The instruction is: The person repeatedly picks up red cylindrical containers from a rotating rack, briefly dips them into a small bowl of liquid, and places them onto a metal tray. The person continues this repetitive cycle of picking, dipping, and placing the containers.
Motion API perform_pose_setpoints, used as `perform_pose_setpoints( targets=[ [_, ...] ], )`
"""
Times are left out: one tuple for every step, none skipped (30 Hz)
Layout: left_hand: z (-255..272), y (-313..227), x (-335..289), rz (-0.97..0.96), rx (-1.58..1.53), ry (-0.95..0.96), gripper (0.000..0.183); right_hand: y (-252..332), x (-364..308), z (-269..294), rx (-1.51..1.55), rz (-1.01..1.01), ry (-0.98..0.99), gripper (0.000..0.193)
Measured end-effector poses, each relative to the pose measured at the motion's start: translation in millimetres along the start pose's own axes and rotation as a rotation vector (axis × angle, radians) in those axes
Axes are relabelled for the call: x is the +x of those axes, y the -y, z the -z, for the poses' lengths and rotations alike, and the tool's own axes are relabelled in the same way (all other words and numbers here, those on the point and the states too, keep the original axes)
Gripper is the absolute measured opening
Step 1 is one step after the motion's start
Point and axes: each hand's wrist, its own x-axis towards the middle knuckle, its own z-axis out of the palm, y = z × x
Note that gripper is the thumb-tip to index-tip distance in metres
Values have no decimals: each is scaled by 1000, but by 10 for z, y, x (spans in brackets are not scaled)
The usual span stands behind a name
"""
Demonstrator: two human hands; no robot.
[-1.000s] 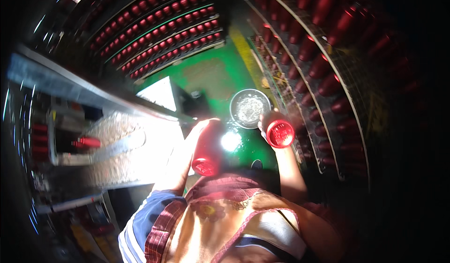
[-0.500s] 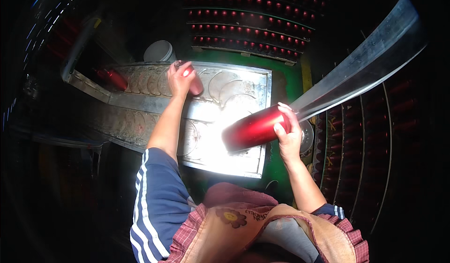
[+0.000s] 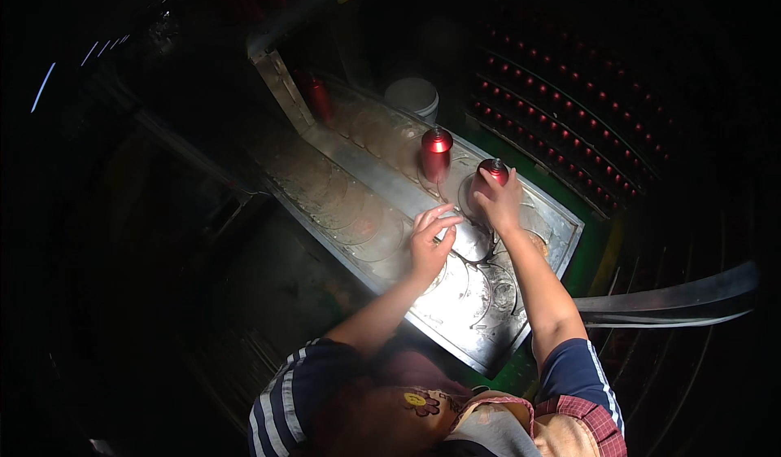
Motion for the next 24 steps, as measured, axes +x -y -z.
perform_pose_setpoints(
  targets=[
    [-55, -191, -177, 29, -107, 44, 22, 10, -223, 143, 133, 40, 14, 53],
    [-144, -402, -376, 72, -256, 123, 18, -19, -525, 330, 262, 84, 38, 52],
    [-283, -646, -603, 86, -370, 180, 17, -82, -912, 555, 344, 122, 45, 50],
    [-433, -872, -807, 61, -498, 262, 15, -188, -1324, 822, 469, 106, 81, 47],
    [-597, -1091, -1011, 16, -632, 353, 14, -317, -1768, 1106, 588, 34, 96, 44],
    [-762, -1313, -1230, 30, -675, 486, 13, -462, -2207, 1411, 548, -1, 53, 42],
    [-960, -1518, -1421, 27, -732, 636, 12, -627, -2641, 1738, 627, -142, 31, 38],
    [-1210, -1722, -1590, -32, -884, 744, 15, -798, -3064, 2104, 676, -193, -17, 35],
    [-1441, -1922, -1753, -94, -882, 861, 16, -963, -3451, 2487, 616, -351, -69, 35],
    [-1670, -2123, -1919, -28, -856, 973, 16, -1115, -3860, 2918, 634, -359, -141, 36],
    [-1919, -2356, -2083, 27, -832, 1114, 16, -1267, -4232, 3369, 628, -506, -222, 37],
    [-2189, -2581, -2220, -36, -821, 1123, 16, -1393, -4604, 3772, 594, -457, -327, 37],
    [-2473, -2854, -2347, -96, -816, 1135, 17, -1524, -4974, 4246, 563, -491, -438, 37],
    [-2766, -3174, -2478, -127, -783, 1154, 17, -1638, -5383, 4708, 411, -482, -542, 35],
    [-3081, -3497, -2559, -174, -810, 1176, 17, -1760, -5748, 5128, 228, -513, -608, 34],
    [-3359, -3852, -2671, -27, -849, 1262, 20, -1854, -6144, 5526, 91, -591, -741, 36],
    [-3654, -4213, -2751, -74, -887, 1296, 23, -1955, -6502, 5891, -5, -582, -832, 39],
    [-3959, -4556, -2817, -227, -849, 1291, 25, -2059, -6833, 6217, -199, -695, -903, 41],
    [-4294, -4920, -2891, -374, -826, 1257, 28, -2240, -7097, 6551, -398, -692, -935, 43],
    [-4590, -5253, -2983, -470, -844, 1237, 31, -2389, -7322, 6849, -432, -728, -979, 46],
    [-4867, -5567, -3098, -551, -847, 1223, 34, -2538, -7513, 7094, -471, -716, -1019, 49],
    [-5116, -5840, -3239, -583, -823, 1252, 38, -2717, -7640, 7328, -687, -773, -1030, 52],
    [-5364, -6106, -3375, -604, -789, 1285, 42, -2891, -7737, 7547, -855, -881, -1038, 54],
    [-5633, -6379, -3523, -743, -809, 1264, 44, -3012, -7838, 7768, -1029, -887, -920, 58]
  ],
)
